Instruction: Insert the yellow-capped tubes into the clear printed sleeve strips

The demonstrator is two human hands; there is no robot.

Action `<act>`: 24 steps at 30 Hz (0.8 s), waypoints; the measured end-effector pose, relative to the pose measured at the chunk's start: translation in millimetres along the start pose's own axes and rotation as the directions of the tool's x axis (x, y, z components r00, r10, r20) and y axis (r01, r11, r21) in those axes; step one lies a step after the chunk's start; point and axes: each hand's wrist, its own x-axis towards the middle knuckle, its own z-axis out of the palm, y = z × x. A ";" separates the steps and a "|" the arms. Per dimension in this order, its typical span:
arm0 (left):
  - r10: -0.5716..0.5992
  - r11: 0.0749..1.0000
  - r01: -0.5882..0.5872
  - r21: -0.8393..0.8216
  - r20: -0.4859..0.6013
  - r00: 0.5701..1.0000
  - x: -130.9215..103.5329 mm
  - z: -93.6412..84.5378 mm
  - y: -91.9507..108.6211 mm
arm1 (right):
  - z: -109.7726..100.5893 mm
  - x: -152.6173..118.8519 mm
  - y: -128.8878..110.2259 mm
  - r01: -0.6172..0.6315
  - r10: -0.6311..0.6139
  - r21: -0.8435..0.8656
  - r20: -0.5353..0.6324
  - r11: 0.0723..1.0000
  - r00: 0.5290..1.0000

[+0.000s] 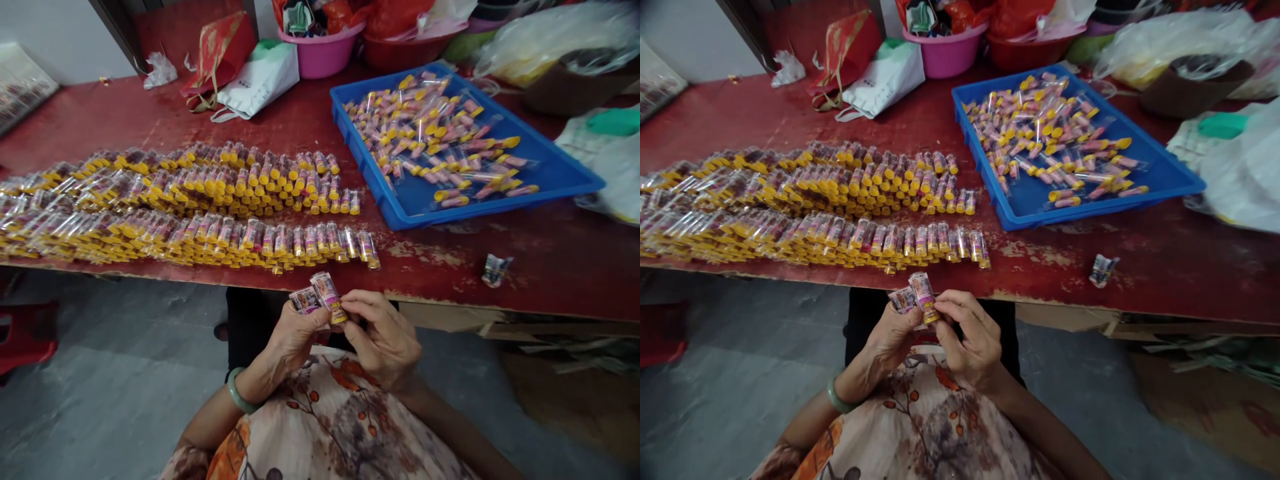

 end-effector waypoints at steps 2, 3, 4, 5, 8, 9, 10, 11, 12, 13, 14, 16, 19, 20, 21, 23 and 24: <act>0.010 1.000 -0.010 -0.001 -0.013 1.000 -0.9 1.0 -0.2 | 1.7 0.4 -1.6 0.008 -0.008 0.002 -0.024 1.000 1.000; 0.016 1.000 -0.016 -0.003 -0.019 1.000 -1.3 1.5 -0.5 | 2.2 0.1 -2.1 0.012 -0.012 0.001 -0.034 1.000 0.999; 0.020 1.000 -0.020 -0.005 -0.023 1.000 -1.6 1.9 -0.8 | 2.6 -0.3 -2.6 0.018 -0.018 0.000 -0.044 1.000 0.999; 0.021 1.000 -0.022 -0.005 -0.026 0.999 -1.8 2.2 -1.3 | 3.0 -0.7 -3.2 0.020 -0.020 -0.001 -0.055 1.000 0.998; 0.008 1.000 -0.008 0.003 -0.030 1.000 -2.3 2.7 -2.4 | 4.2 -1.5 -5.0 0.015 -0.015 -0.009 -0.087 1.000 0.996; -0.001 1.000 0.001 0.006 -0.034 0.999 -2.4 2.7 -2.5 | 4.4 -1.5 -5.6 0.013 -0.014 -0.013 -0.089 1.000 0.996; -0.006 1.000 0.006 0.007 -0.038 0.999 -2.3 2.7 -2.4 | 4.4 -1.3 -5.9 0.015 -0.016 -0.017 -0.087 1.000 0.996; -0.005 1.000 0.005 0.005 -0.042 0.999 -2.3 2.7 -2.2 | 4.3 -1.0 -6.0 0.021 -0.023 -0.023 -0.079 1.000 0.997; -0.003 1.000 0.003 0.003 -0.046 0.999 -2.1 2.7 -1.8 | 4.0 -0.8 -5.7 0.029 -0.031 -0.029 -0.070 0.999 0.997; 0.001 1.000 -0.001 0.001 -0.051 0.999 -2.0 2.9 -1.3 | 3.6 -0.8 -5.2 0.035 -0.038 -0.035 -0.064 0.999 0.997; 0.007 1.000 -0.008 -0.002 -0.054 0.998 -1.9 3.3 -0.7 | 3.3 -1.1 -4.2 0.039 -0.041 -0.039 -0.055 0.998 0.998; 0.016 1.000 -0.016 -0.010 -0.055 0.998 -1.7 4.5 0.2 | 3.0 -2.9 -1.3 0.038 -0.039 -0.046 -0.037 0.998 0.999; 0.007 1.000 -0.008 -0.017 -0.048 0.999 -1.2 6.0 -0.2 | 4.8 -9.4 4.8 0.074 -0.076 -0.100 -0.018 0.992 0.997; 0.004 1.000 -0.004 -0.017 -0.045 0.999 -0.7 5.9 -0.9 | 5.9 -11.9 6.8 0.098 -0.101 -0.137 -0.021 0.986 0.995; 0.006 1.000 -0.006 -0.018 -0.042 0.999 -0.2 5.3 -1.8 | 6.9 -14.2 8.7 0.124 -0.130 -0.176 -0.024 0.977 0.991; 0.023 1.000 -0.024 -0.015 -0.034 0.999 1.4 2.6 -3.9 | 7.5 -16.7 11.3 0.170 -0.180 -0.242 -0.021 0.955 0.983; 0.031 0.999 -0.031 -0.008 -0.033 0.999 2.4 0.7 -4.8 | 6.3 -16.1 12.1 0.186 -0.195 -0.259 -0.009 0.948 0.981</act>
